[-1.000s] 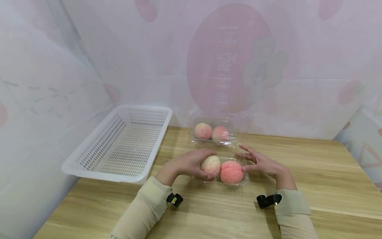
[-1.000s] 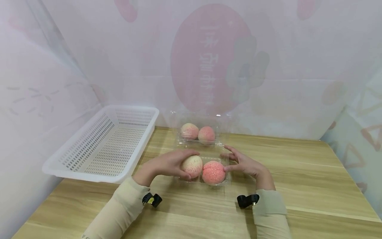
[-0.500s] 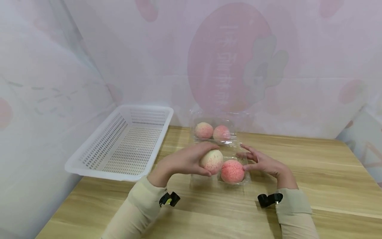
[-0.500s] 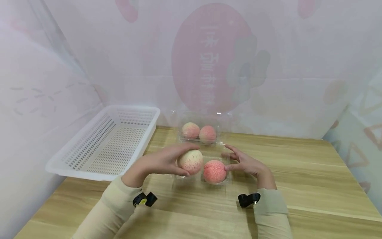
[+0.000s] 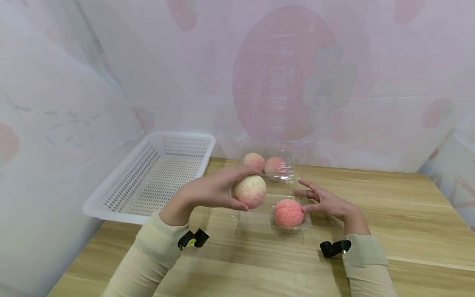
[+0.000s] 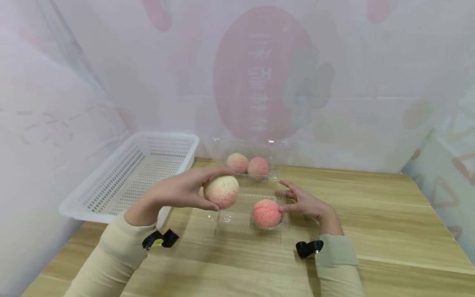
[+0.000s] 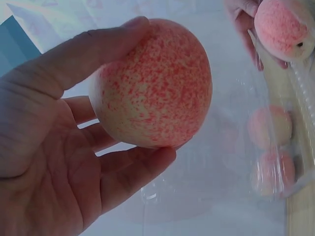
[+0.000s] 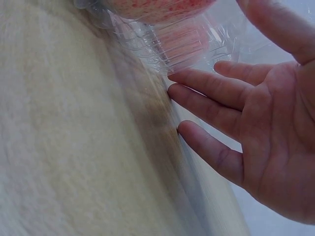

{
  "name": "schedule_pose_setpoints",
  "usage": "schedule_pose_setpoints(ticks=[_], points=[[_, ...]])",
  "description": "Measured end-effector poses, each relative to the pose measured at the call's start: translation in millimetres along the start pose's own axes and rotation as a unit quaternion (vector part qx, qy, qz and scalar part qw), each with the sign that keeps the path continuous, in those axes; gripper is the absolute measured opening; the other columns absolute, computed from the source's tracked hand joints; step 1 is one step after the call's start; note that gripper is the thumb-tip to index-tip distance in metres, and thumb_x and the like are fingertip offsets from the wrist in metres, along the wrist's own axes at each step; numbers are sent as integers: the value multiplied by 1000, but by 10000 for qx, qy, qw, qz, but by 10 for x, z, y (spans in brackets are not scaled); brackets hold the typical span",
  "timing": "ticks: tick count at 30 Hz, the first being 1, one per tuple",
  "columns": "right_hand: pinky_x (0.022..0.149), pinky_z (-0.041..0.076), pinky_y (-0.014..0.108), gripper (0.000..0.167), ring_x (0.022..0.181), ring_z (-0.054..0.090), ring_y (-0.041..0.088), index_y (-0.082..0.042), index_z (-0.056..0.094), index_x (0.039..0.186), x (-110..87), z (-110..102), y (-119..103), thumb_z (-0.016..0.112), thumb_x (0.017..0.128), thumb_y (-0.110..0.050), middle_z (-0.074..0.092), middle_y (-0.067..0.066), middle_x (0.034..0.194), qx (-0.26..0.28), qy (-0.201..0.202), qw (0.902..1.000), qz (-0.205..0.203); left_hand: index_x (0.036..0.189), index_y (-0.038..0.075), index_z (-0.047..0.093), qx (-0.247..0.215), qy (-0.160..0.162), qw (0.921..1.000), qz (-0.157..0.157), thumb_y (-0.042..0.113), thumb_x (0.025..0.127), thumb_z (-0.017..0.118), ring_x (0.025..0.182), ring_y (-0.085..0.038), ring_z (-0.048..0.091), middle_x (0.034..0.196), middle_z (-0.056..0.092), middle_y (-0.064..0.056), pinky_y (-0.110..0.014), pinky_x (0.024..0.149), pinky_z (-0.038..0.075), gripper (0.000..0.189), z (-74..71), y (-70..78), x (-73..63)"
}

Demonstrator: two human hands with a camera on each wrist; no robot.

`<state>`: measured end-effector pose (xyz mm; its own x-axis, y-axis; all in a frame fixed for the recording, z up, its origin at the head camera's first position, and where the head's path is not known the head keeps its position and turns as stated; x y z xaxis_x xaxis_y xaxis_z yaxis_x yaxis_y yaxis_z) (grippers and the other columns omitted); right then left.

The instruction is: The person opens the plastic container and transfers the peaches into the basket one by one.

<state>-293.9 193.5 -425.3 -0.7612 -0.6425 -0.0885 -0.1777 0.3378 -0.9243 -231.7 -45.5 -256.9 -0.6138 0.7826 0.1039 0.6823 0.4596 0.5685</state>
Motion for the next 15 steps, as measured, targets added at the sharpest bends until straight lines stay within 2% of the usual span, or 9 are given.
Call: schedule_pose_setpoints(ticks=[5,9,15], points=[[113,23,69,91,147,12,54,-4,2,159,13,22,-13,66,95,-15,30,30,157,19,-31,10000,-35,145,12,47,-59,91,9993,-357,13,76,85,119,-23,59,139,55,-8,-41,97,52,78,-172,-120,-126],[112,23,70,92,147,12,54,-3,1,159,8,29,-23,66,95,-16,30,30,157,26,-22,10000,-48,144,9,47,12,241,9985,-491,12,76,85,115,-26,62,136,58,-11,-42,93,55,77,-348,-170,-218],[113,24,69,92,149,12,52,-8,2,160,8,51,-19,67,95,-17,30,27,158,118,9,9999,39,146,12,45,-307,398,9969,-604,11,78,84,114,-27,58,138,54,-11,-39,86,55,79,-617,-261,-333]])
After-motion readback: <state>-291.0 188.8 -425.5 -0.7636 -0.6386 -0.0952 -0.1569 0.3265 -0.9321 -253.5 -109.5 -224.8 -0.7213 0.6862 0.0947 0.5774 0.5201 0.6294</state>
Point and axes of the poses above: each hand's wrist, its own x-axis towards the middle knuckle, its own z-axis out of the palm, y = z × x, the point moved 8 cm from there along x, towards the middle knuckle
